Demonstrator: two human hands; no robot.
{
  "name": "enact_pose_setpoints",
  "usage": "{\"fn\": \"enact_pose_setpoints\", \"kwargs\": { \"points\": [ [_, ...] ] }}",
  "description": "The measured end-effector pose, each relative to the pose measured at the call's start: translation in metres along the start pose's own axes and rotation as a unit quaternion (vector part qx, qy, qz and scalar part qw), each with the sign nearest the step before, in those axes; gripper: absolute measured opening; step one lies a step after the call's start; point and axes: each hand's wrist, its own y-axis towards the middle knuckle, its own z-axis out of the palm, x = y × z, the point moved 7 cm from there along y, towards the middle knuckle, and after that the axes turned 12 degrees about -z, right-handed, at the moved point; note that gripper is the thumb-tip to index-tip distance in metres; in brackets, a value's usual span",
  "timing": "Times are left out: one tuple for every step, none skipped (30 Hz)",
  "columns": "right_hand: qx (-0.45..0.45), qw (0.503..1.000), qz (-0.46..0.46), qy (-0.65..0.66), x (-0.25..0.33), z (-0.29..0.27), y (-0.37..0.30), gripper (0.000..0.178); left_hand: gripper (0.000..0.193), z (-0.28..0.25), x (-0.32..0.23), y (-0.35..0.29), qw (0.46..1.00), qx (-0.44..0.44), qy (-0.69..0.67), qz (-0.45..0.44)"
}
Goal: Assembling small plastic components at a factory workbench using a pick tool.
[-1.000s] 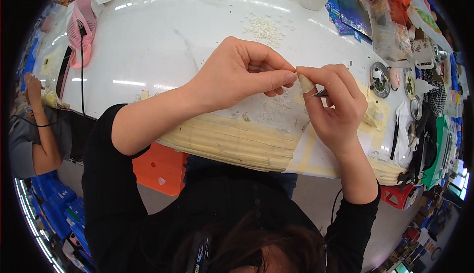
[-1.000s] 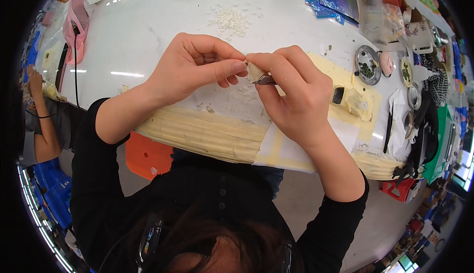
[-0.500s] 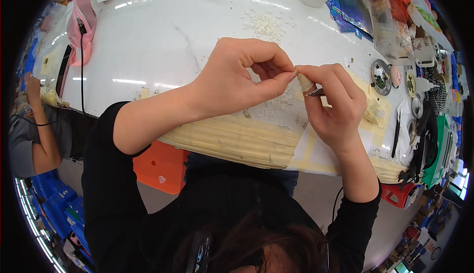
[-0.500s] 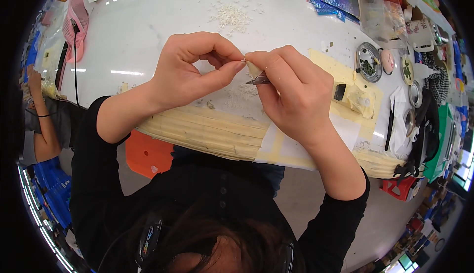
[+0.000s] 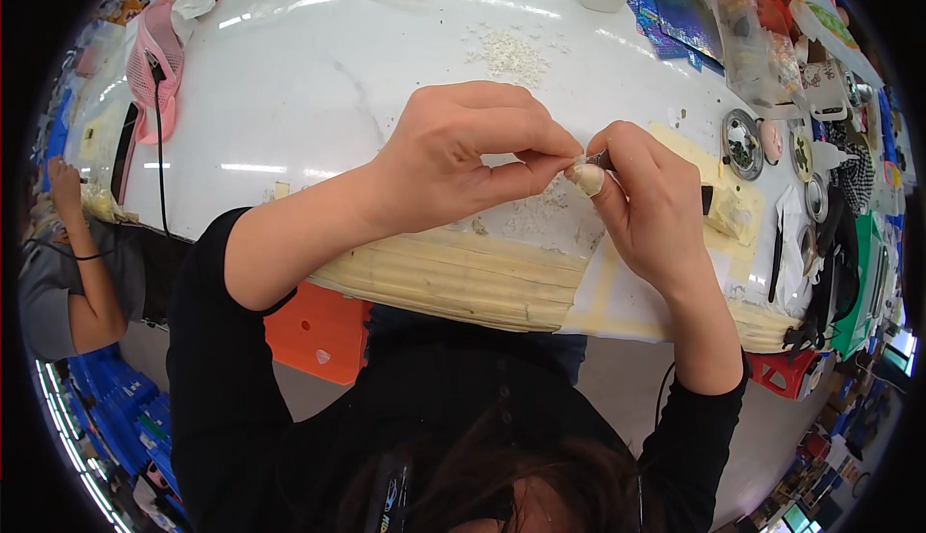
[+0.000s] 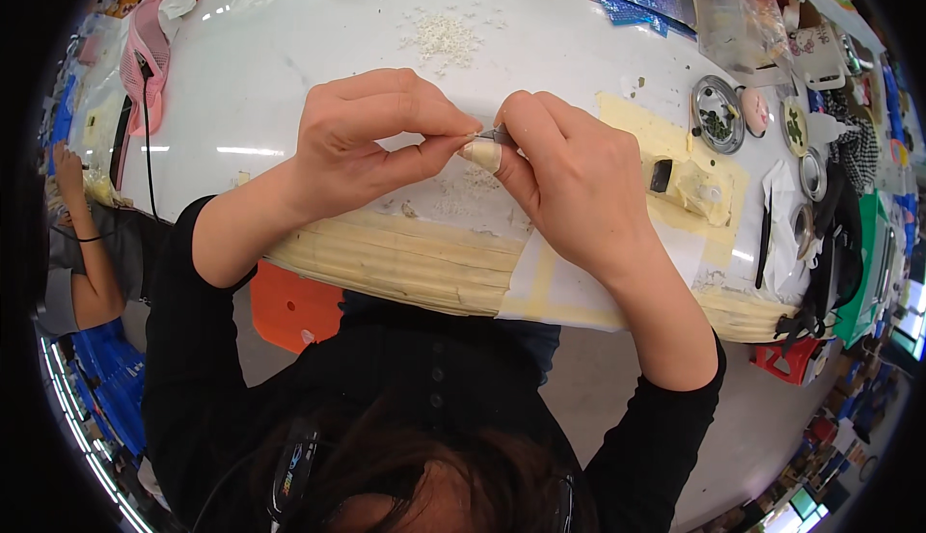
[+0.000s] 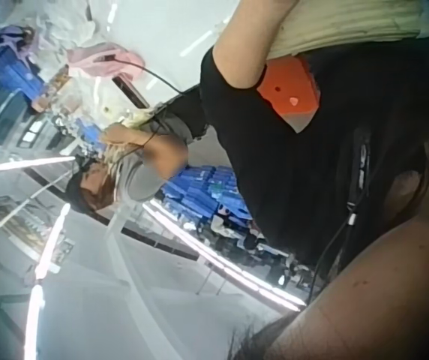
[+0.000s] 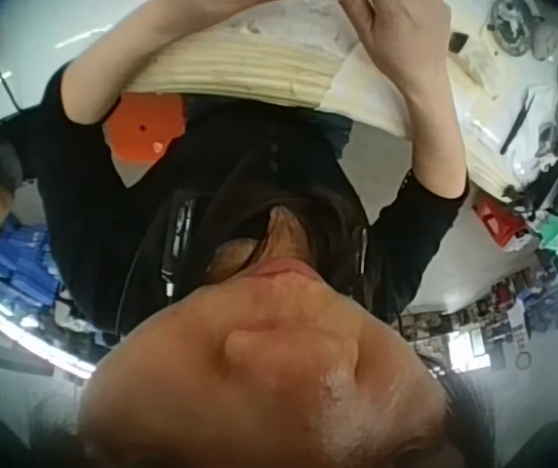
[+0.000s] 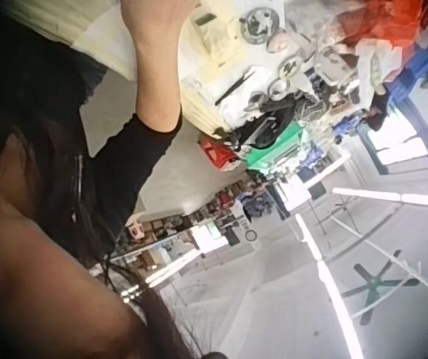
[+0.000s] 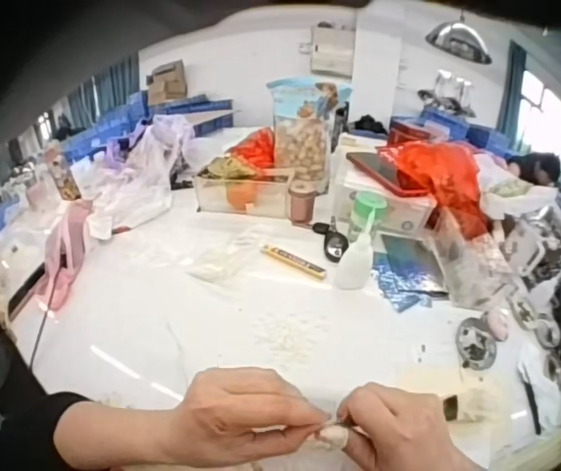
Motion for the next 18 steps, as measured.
{"fn": "enact_pose_setpoints", "kwargs": {
  "points": [
    [-0.001,1.0,-0.001,0.003,0.0008,-0.0004,0.0002,0.016,0.02,-0.0002,-0.0011,0.0001,1.0,-0.001,0.01,0.01],
    [-0.001,1.0,-0.001,0.005,0.0012,-0.0007,0.0005,0.016,0.021,-0.0005,-0.0024,0.0004,1.0,-0.003,0.02,0.02],
    [-0.001,1.0,-0.002,0.008,0.0015,-0.0006,0.0004,0.015,0.023,-0.0007,-0.0036,0.0004,0.999,-0.004,0.029,0.03],
    [-0.004,1.0,-0.003,0.01,0.0013,-0.0005,0.0005,0.015,0.023,-0.001,-0.0038,0.0002,0.999,-0.005,0.034,0.036],
    [-0.005,1.0,-0.004,0.012,0.0011,-0.0003,0.0006,0.015,0.024,-0.001,-0.0036,-0.0004,0.998,-0.006,0.038,0.043],
    [-0.007,1.0,-0.004,0.014,0.0012,-0.0001,0.0005,0.015,0.025,-0.0009,-0.0039,-0.0009,0.998,-0.007,0.042,0.049],
    [-0.01,1.0,-0.005,0.017,0.0011,-0.0003,0.0006,0.015,0.025,-0.0008,-0.0038,-0.0008,0.998,-0.008,0.044,0.05],
    [-0.012,1.0,-0.006,0.019,0.0011,-0.0005,0.0006,0.015,0.026,-0.0008,-0.0039,-0.0008,0.998,-0.009,0.045,0.05],
    [-0.014,1.0,-0.007,0.021,0.0011,-0.0007,0.0008,0.016,0.026,-0.0009,-0.0041,-0.0006,0.998,-0.01,0.046,0.051],
    [-0.015,1.0,-0.006,0.021,0.0007,-0.0003,0.0005,0.016,0.026,-0.0007,-0.0041,-0.0006,0.998,-0.01,0.046,0.051],
    [-0.016,1.0,-0.006,0.021,0.0003,0.0001,0.0003,0.016,0.026,-0.0006,-0.004,-0.0007,0.998,-0.01,0.045,0.05],
    [-0.016,1.0,-0.006,0.022,0.0,0.0006,0.0001,0.016,0.027,-0.0006,-0.004,-0.0007,0.998,-0.01,0.045,0.05],
    [-0.015,1.0,-0.007,0.021,-0.0002,0.0007,-0.0001,0.016,0.027,-0.0007,-0.0045,-0.0009,0.998,-0.012,0.046,0.051],
    [-0.014,1.0,-0.009,0.02,-0.0005,0.0006,-0.0005,0.016,0.027,-0.0008,-0.0051,-0.0011,0.997,-0.013,0.047,0.053],
    [-0.013,1.0,-0.011,0.02,-0.0006,0.0006,-0.0006,0.016,0.027,-0.0009,-0.0055,-0.0012,0.997,-0.015,0.049,0.054],
    [-0.013,1.0,-0.013,0.017,0.0001,0.0003,-0.0003,0.015,0.028,-0.0011,-0.0062,-0.0015,0.996,-0.019,0.055,0.064],
    [-0.012,1.0,-0.016,0.015,0.001,-0.0004,0.0001,0.015,0.028,-0.0013,-0.0065,-0.0016,0.995,-0.023,0.062,0.073],
    [-0.012,1.0,-0.019,0.012,0.0016,-0.0007,0.0005,0.015,0.028,-0.0015,-0.0071,-0.002,0.994,-0.027,0.068,0.082]
  ]
}}
